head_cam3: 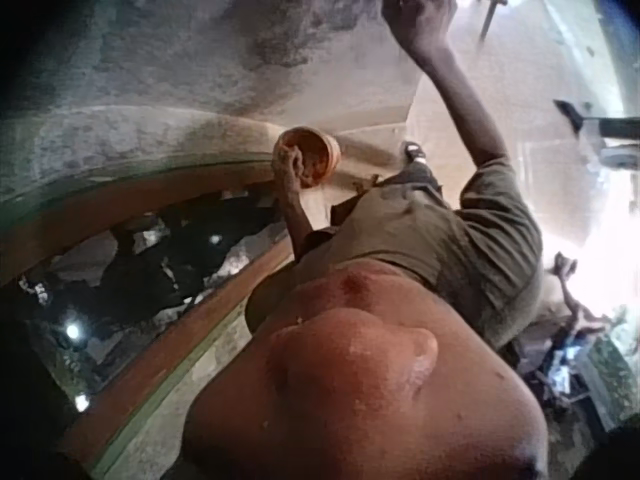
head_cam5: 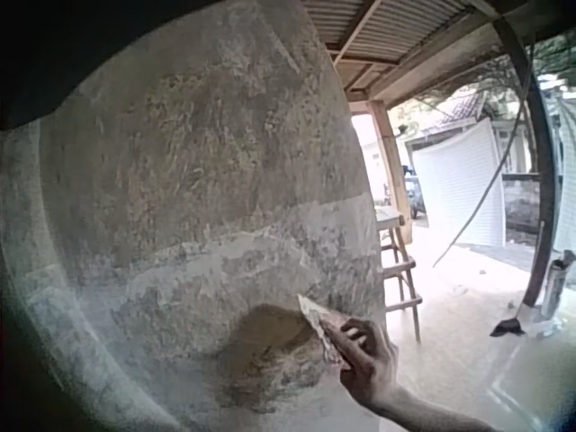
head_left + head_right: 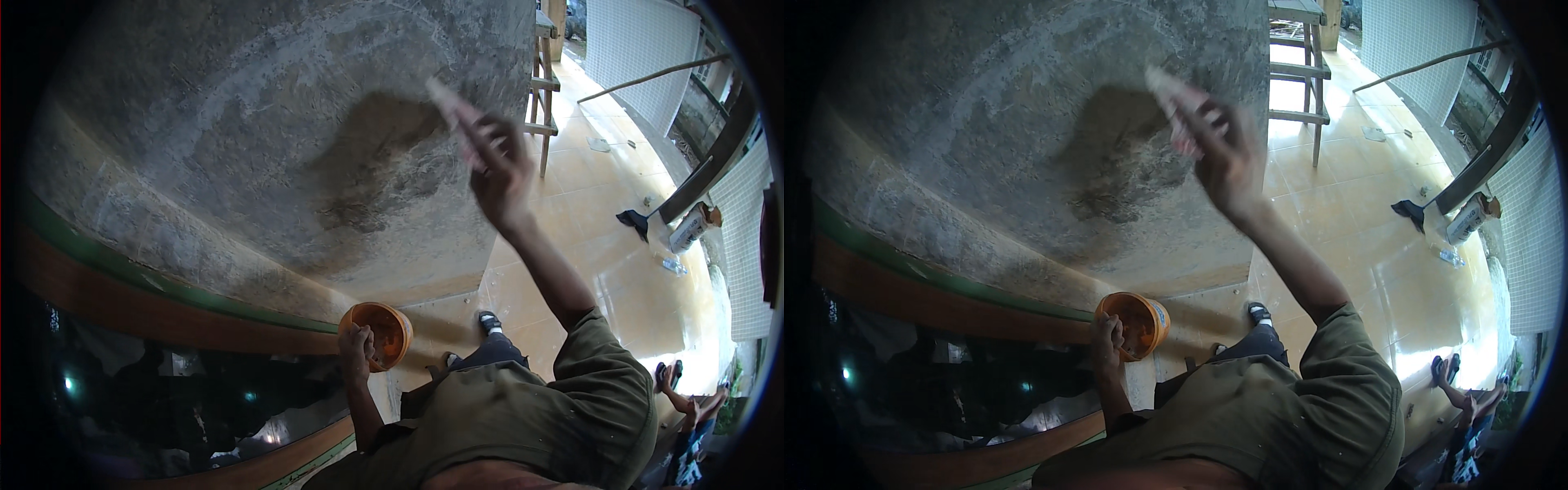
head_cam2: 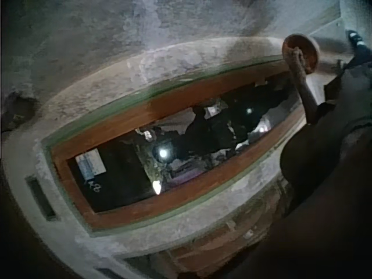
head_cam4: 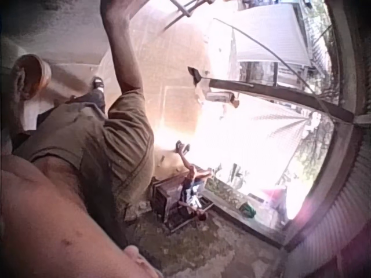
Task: Applying and smoothing plaster or putty on an exterior wall using a handheld scraper tool.
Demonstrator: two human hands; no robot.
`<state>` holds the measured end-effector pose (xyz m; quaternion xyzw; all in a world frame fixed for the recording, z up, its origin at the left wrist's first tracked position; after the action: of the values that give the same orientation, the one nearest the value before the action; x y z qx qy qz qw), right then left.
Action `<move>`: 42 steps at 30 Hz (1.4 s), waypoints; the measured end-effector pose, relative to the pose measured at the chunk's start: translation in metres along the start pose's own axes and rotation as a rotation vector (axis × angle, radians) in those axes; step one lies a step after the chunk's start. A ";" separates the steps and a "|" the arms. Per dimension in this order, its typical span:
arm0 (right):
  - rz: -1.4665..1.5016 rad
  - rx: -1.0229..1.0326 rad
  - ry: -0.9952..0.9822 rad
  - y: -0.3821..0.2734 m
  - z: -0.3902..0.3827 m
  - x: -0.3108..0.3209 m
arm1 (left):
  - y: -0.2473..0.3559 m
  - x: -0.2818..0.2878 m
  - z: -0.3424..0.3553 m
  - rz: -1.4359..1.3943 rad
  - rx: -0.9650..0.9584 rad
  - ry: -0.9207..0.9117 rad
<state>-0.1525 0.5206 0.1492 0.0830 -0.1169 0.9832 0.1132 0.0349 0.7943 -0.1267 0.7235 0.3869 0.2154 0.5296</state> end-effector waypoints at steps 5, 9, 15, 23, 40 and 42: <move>-0.259 0.043 -0.017 0.030 -0.010 -0.025 | -0.003 -0.006 0.005 0.004 0.008 -0.041; -0.199 0.132 -0.366 -0.007 -0.101 -0.073 | -0.001 -0.005 0.016 -0.026 0.015 -0.068; 0.228 -0.207 -0.588 0.005 -0.153 -0.076 | 0.002 -0.006 0.020 -0.023 -0.010 -0.076; 0.015 -0.390 0.202 0.078 -0.066 0.038 | 0.002 -0.015 0.017 -0.053 0.011 -0.072; -0.232 0.014 -0.049 0.067 -0.057 0.025 | 0.002 -0.024 0.017 -0.042 0.011 -0.133; -0.255 0.059 -0.093 0.074 -0.057 0.020 | 0.000 -0.028 0.022 -0.055 0.025 -0.137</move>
<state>-0.1978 0.4686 0.0823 0.1460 -0.0816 0.9589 0.2292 0.0333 0.7591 -0.1317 0.7323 0.3720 0.1460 0.5514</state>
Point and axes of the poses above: each hand's wrist, its own z-axis towards the middle knuckle, its own x-axis out of the back of the hand, y = z × x, the point moved 8 cm from there along z, towards the middle knuckle, and after that the axes turned 6 degrees about z, right-handed, at the moved point
